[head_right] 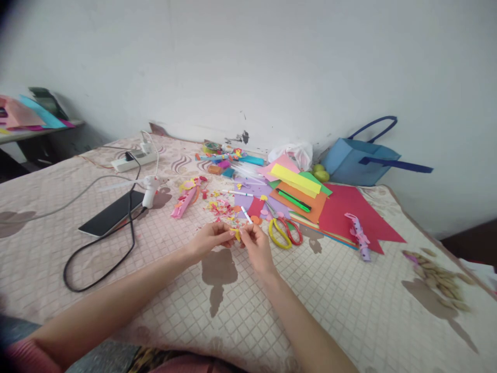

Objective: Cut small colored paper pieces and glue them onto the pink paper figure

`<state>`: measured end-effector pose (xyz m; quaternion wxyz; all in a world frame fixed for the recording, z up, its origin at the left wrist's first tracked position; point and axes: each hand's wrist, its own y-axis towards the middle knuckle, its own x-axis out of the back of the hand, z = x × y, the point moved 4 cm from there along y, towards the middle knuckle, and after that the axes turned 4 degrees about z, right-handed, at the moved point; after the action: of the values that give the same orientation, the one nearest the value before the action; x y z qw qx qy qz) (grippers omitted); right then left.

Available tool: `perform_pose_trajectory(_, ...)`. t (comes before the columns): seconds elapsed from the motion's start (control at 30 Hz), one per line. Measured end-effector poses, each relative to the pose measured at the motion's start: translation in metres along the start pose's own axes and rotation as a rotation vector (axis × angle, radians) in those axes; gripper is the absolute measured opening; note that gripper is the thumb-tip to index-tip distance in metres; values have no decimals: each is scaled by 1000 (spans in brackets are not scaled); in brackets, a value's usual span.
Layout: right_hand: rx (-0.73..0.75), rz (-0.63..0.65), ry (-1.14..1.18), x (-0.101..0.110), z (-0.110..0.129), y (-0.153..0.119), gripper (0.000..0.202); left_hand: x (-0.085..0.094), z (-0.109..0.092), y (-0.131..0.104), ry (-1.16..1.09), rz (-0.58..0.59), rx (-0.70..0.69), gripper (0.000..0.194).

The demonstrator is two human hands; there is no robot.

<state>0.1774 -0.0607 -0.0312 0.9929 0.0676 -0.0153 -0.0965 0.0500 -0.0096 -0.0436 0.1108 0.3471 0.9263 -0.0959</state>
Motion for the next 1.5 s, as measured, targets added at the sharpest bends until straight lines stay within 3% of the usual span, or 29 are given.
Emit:
perform_pose_trajectory(0.4, -51, 144, 27, -3, -4, 1, 26, 0, -6, -3, 36, -20, -14, 31)
perform_pose_trajectory(0.63, -39, 104, 8, 0, -6, 1, 20, -1, 0, 0, 128, 45, -7, 32)
perform_pose_trajectory(0.9, -61, 107, 19, 0, -7, 1, 20, 0, 0, 0, 201, 22, -22, 29)
perform_pose_trajectory(1.27, -89, 101, 64, -2, -6, 0, 19, -1, -2, -1, 56, 13, -4, 34)
perform_pose_trajectory(1.5, -97, 215, 22, -6, -7, -1, 20, 4, -6, 2, 248, -30, -104, 39)
